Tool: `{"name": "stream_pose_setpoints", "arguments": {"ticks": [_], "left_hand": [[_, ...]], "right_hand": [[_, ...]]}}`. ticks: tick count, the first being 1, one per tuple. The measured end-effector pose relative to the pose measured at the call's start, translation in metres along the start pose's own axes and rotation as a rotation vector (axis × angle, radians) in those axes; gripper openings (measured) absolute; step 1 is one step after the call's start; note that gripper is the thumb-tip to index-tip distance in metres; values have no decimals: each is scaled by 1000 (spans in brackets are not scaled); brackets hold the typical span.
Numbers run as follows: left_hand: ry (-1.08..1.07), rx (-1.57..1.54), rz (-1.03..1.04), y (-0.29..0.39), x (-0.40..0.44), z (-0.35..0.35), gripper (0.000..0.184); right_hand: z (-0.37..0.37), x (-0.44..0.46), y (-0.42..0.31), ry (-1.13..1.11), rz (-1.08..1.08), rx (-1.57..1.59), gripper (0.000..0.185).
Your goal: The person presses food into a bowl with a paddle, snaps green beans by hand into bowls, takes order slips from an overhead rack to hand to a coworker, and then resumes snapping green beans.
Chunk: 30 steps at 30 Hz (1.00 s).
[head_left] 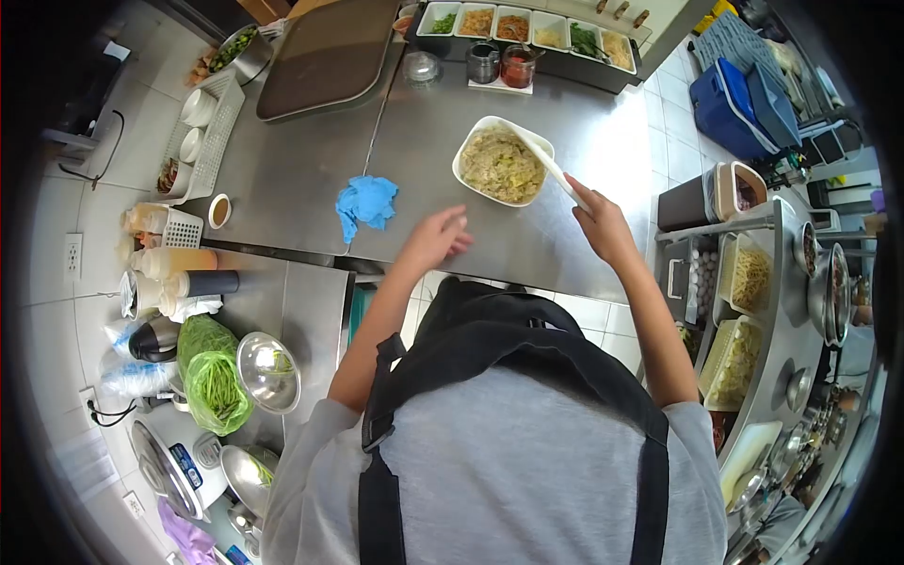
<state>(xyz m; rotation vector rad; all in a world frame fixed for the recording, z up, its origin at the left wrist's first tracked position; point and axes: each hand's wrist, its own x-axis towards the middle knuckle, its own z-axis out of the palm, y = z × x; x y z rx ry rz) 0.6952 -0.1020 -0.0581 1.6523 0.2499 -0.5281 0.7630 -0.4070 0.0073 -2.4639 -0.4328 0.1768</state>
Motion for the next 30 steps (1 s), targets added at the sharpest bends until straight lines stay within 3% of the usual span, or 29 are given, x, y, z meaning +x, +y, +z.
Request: {"name": "stream_pose_setpoints", "arguments": {"ticks": [2,5,10,13,16,17,23,30], "left_hand": [[-32,-37,-2,-7,-26,8,53],[92,-4,-2,-12,-36,15,54],[395,42,134,24,36,5,50],[310,143,152,40,71,-1,47],[369,137,168,37,70,5,45],[367,89,170,36,69,4,45],[319,-48,165,25,72,5,48],[326,-217,72,21,57,-5,57]], "right_hand": [[3,-9,-1,87,1,147,58],[17,-24,5,158,-16,216,57],[48,-20,-15,121,24,71,61],[46,-15,-21,118,27,27,62],[21,-28,-25,146,38,-23,63],[12,-34,-32,92,119,-58,62],[23,-19,-27,41,55,-52,58],[-17,-34,-45,59,-26,77,56]]}}
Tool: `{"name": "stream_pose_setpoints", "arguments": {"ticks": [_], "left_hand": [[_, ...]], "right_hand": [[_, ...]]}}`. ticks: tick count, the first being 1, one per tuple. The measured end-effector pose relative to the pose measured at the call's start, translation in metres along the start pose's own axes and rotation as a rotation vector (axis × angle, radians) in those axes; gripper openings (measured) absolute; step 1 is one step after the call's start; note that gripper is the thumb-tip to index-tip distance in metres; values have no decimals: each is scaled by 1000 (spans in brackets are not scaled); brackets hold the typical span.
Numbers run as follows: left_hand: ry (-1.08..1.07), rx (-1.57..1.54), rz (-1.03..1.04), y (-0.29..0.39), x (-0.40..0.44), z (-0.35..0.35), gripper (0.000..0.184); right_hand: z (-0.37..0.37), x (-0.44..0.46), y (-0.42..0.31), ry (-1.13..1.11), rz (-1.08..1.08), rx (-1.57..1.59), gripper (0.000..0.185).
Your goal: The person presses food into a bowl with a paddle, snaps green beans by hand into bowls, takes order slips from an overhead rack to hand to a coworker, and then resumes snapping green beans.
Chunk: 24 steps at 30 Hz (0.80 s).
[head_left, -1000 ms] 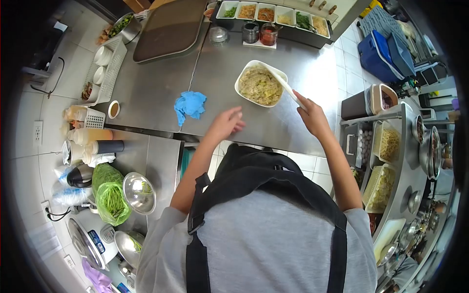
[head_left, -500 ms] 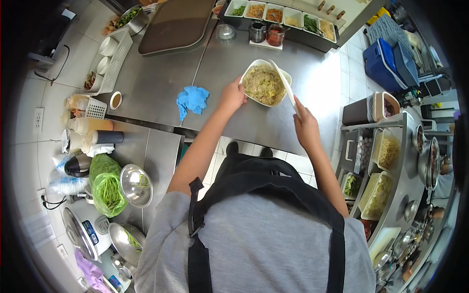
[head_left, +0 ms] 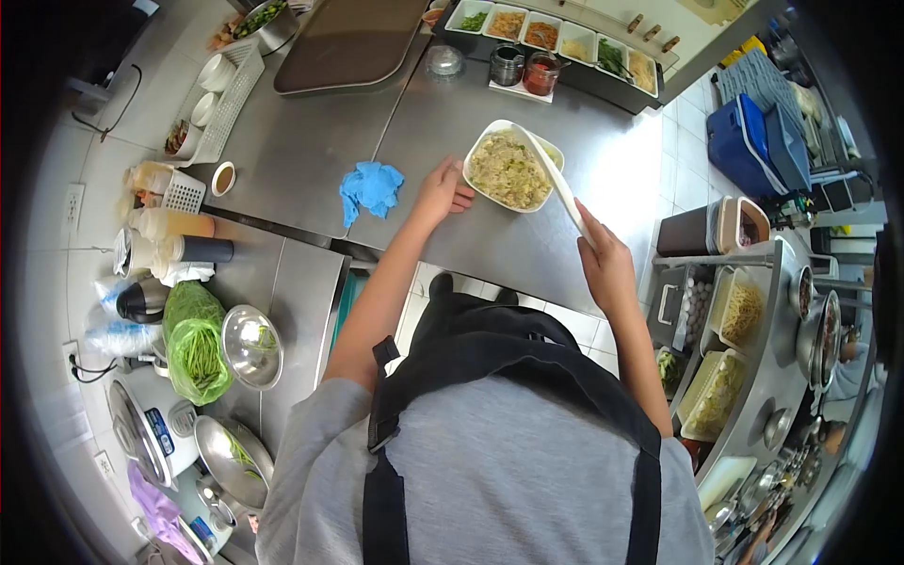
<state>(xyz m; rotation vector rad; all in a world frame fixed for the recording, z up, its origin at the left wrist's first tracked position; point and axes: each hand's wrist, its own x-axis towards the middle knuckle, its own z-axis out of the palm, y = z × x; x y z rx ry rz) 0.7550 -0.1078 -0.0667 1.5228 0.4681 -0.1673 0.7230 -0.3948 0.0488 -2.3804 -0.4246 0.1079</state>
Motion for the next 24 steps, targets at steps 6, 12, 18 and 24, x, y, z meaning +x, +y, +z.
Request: {"name": "stream_pose_setpoints", "arguments": {"ticks": [6,12,18,24], "left_hand": [[83,-143,-5,-20,-32,-9,55],[147,-210,-2,-40,-78,-5,51],[212,-220,-4,-59,-115,-4,50],[239,-215,-16,-71,-132,5,45]], "right_hand": [[17,7,4,-161,-28,161,52],[15,20,12,-211,-9,96,49],[16,6,3,-204,-86,218,51],[27,14,17,-287,-67,101,48]]}}
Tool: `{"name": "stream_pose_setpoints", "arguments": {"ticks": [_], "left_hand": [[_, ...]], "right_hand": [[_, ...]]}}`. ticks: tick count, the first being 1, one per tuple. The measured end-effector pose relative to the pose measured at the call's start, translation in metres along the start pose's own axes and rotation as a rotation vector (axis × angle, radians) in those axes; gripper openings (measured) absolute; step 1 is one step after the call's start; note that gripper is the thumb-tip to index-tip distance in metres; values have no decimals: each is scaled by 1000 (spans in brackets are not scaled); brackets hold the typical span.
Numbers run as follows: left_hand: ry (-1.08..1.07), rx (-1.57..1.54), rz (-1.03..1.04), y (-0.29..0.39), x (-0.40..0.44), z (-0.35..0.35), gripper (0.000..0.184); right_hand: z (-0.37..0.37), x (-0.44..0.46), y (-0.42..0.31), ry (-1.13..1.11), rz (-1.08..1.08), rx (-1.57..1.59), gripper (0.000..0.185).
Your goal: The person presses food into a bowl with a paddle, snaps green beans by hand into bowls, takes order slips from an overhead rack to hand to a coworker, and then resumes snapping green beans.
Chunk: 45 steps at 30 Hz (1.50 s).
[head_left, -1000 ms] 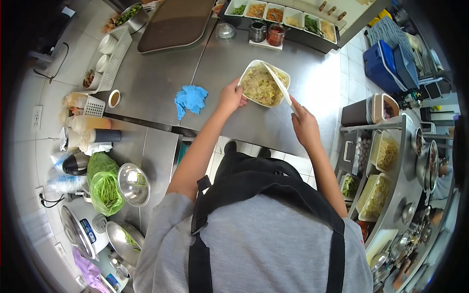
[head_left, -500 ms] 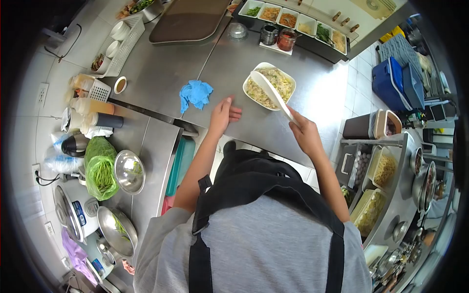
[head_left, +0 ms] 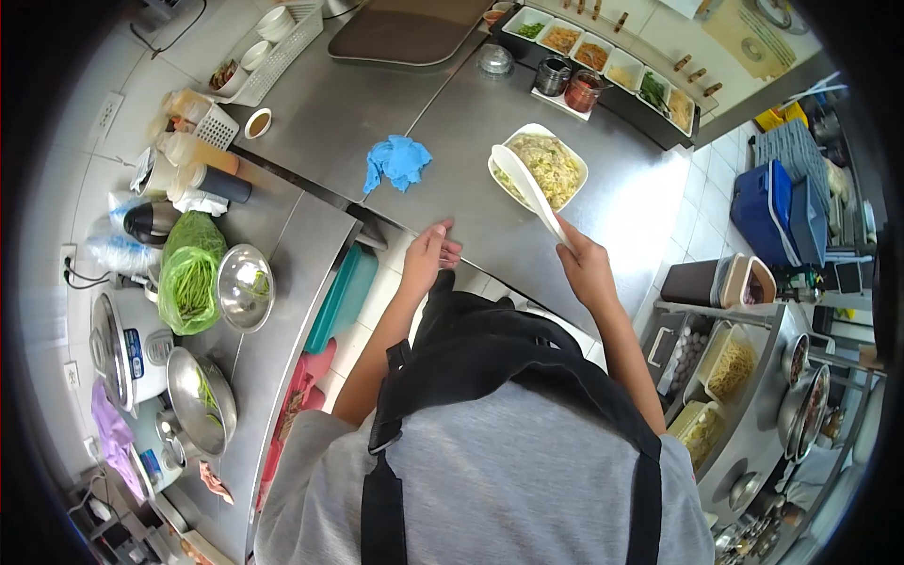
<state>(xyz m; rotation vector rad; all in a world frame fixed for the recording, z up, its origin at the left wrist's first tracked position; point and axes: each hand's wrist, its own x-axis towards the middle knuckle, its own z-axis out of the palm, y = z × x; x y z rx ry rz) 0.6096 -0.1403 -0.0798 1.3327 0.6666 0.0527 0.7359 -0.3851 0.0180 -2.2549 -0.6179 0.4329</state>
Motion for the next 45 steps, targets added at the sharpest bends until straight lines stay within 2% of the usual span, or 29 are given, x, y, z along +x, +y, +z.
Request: {"name": "stream_pose_setpoints", "arguments": {"ticks": [5,8,9,12,15,17,18,19,20,21,22,25,26,27,29,31,32,33,34,35,36,38,39,41,42,43,44,45], "left_hand": [[26,39,43,-2,-13,12,38],[21,69,36,-6,-21,17,35],[8,86,49,-11,-24,18,34],[-74,148,87,-12,-30,23,34],[-133,102,126,-2,-45,32,34],[-197,70,90,28,-62,39,38],[-191,46,289,28,-65,41,40],[-175,36,487,28,-66,41,42],[-180,18,448,40,-71,37,43],[-146,-260,411,56,-84,29,41],[-86,-269,455,61,-91,15,41],[238,-232,594,66,-133,-80,39],[355,-195,634,66,-156,-115,39],[457,-157,671,64,-178,-146,39],[677,-343,621,57,-235,-224,32],[1019,-288,639,49,-310,-302,39],[1076,-345,689,42,-352,-344,41],[1188,-299,573,41,-396,-378,43],[1419,-196,643,37,-420,-409,46],[1359,-349,644,27,-442,-447,47],[1288,-499,643,15,-462,-489,49],[1174,-462,468,-5,-489,-564,49],[1142,-538,404,-5,-499,-590,51],[1009,-610,270,-7,-513,-624,57],[1124,-716,134,-2,-516,-634,58],[1161,-544,-13,-11,-520,-668,53],[1193,-317,-104,-22,-531,-695,51],[1206,120,-213,-44,-555,-722,50]], "right_hand": [[-10,-14,-6,107,-101,118,53],[-8,-11,-5,204,-55,99,52],[-8,-8,0,147,2,8,52],[4,-11,7,331,-182,52,54],[23,-12,0,322,-157,-44,56],[48,-15,-25,316,-214,-11,59],[65,-19,-38,301,-246,12,61],[83,-22,-49,208,-352,28,65],[103,-26,-66,111,-481,73,68],[117,-26,-88,101,-633,22,68],[130,-26,-115,88,-798,-18,68],[153,-15,-172,-545,-650,435,60],[170,1,-178,-486,-889,342,52],[188,9,-193,-442,-883,439,46],[202,49,-212,-276,-840,52,44],[227,106,-196,-77,-876,-251,41],[240,154,-168,-8,-866,-399,42],[254,186,-146,65,-840,-550,43],[257,181,-151,36,-623,-704,43],[257,177,-153,7,-394,-852,44],[263,195,-137,40,-470,-768,44],[267,249,-69,118,-595,-609,44],[265,233,-74,214,-585,-554,43],[264,222,-45,166,-726,-401,44],[260,197,-49,157,-775,-348,42],[259,163,-55,264,-684,-550,39],[248,139,-48,228,-596,-469,43],[237,119,-31,311,-611,-566,39]]}}
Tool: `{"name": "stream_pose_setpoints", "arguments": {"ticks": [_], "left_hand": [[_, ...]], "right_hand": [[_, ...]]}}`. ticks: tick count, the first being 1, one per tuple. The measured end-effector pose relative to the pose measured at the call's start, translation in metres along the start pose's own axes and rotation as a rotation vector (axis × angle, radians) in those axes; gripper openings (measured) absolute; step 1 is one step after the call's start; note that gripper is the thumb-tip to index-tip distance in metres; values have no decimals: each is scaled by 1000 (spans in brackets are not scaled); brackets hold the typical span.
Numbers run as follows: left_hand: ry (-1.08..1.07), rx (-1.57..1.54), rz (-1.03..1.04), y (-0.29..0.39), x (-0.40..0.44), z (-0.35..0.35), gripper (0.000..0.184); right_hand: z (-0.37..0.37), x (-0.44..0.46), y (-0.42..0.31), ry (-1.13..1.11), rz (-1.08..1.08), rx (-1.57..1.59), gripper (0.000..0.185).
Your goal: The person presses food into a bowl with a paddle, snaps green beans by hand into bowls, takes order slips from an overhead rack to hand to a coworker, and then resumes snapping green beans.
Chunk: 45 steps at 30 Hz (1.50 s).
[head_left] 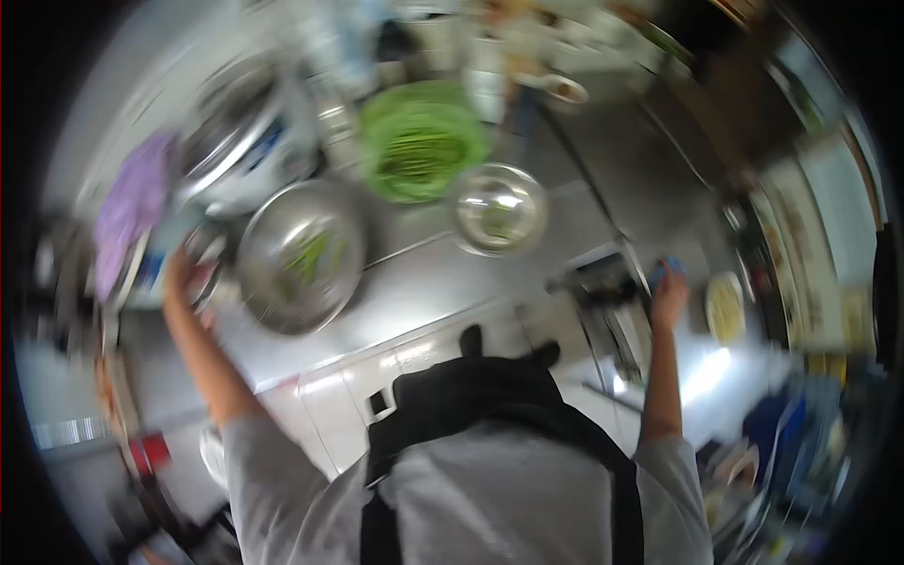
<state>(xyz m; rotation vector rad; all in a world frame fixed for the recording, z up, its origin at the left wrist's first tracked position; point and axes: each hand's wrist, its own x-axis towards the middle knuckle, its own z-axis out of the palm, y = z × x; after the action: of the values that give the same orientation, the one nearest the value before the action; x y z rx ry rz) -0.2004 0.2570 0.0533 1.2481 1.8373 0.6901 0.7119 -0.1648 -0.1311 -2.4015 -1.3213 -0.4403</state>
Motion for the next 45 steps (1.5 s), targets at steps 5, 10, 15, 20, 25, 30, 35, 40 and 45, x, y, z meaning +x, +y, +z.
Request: {"name": "stream_pose_setpoints", "arguments": {"ticks": [5,10,15,20,25,30,35,40,45], "left_hand": [[290,1,-82,9,-50,-22,60],[345,205,292,57,-137,33,54],[200,-17,694,163,-170,150,42],[-125,-23,796,244,-239,324,31],[-798,57,1015,219,-361,459,18],[-747,68,771,213,-376,459,17],[154,62,829,212,-306,377,20],[880,325,336,103,-204,203,34],[493,260,140,-103,-104,145,47]], "right_hand": [[-107,-208,178,176,654,-292,37],[-231,-276,186,570,1373,-452,40],[-146,-163,56,563,914,-6,39],[-91,-65,-81,237,661,646,30],[-61,-5,-128,21,399,909,35],[-41,68,-161,-221,54,801,37],[6,78,-198,-669,-587,664,32],[-59,111,-187,-1071,-578,644,27],[-60,210,-170,-490,-338,564,25]]}}
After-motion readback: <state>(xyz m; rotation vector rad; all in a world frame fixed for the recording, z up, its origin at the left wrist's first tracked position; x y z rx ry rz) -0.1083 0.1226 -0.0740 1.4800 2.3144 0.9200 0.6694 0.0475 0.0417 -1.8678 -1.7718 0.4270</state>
